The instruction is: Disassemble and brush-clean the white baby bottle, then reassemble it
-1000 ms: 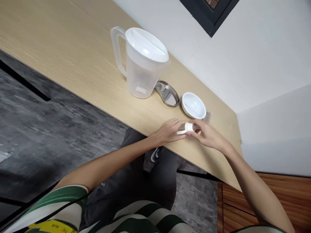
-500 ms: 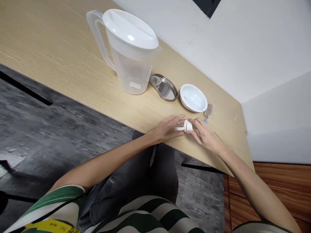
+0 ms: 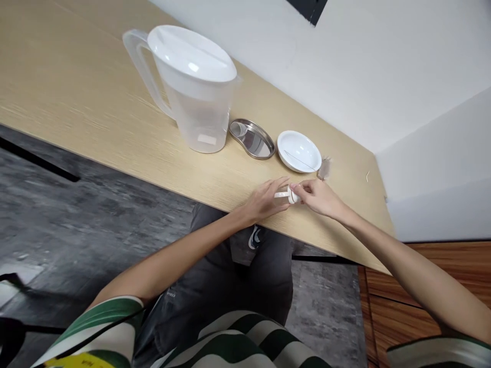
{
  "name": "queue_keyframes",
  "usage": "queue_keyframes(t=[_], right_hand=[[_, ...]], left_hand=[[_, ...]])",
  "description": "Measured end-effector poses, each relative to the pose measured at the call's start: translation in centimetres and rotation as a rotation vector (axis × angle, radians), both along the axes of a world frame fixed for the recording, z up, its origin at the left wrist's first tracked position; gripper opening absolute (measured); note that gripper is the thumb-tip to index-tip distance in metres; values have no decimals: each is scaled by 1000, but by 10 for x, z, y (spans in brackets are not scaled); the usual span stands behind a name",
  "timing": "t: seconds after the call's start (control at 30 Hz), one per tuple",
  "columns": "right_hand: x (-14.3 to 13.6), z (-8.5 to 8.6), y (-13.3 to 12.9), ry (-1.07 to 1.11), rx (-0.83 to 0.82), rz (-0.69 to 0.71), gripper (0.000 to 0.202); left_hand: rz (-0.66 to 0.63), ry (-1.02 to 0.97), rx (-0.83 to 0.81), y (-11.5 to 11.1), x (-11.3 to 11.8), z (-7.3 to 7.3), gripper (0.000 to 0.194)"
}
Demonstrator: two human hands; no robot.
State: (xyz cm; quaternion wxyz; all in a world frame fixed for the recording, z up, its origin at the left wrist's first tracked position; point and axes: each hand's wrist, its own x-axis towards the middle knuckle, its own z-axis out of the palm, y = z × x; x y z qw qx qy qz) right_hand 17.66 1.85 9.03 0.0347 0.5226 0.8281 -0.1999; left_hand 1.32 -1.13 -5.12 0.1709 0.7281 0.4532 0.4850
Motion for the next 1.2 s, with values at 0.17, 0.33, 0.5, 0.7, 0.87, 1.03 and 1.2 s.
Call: queue_keyframes(t=[0.17, 0.33, 0.5, 0.7, 0.87, 1.03, 1.2], right_hand=[[0, 7, -1, 40, -17, 67, 51], [10, 10, 3, 124, 95, 345, 43], [5, 3, 16, 135, 100, 372, 39], [-12, 1, 13, 130, 117, 180, 42], [-21, 7, 9, 79, 100, -11, 52], [-15, 15, 23, 339, 10, -90, 58], [5, 6, 51, 448, 286, -239, 51]], left_hand=[[1, -93, -26, -1, -3, 4, 77], [32, -188, -100, 1, -7, 10, 89], [20, -207, -108, 2, -7, 7, 87], [46, -248, -143, -2, -4, 11, 85], [88, -281, -139, -2, -4, 13, 85], [7, -559, -288, 2, -9, 21, 84], [-185, -879, -509, 3, -13, 28, 86]])
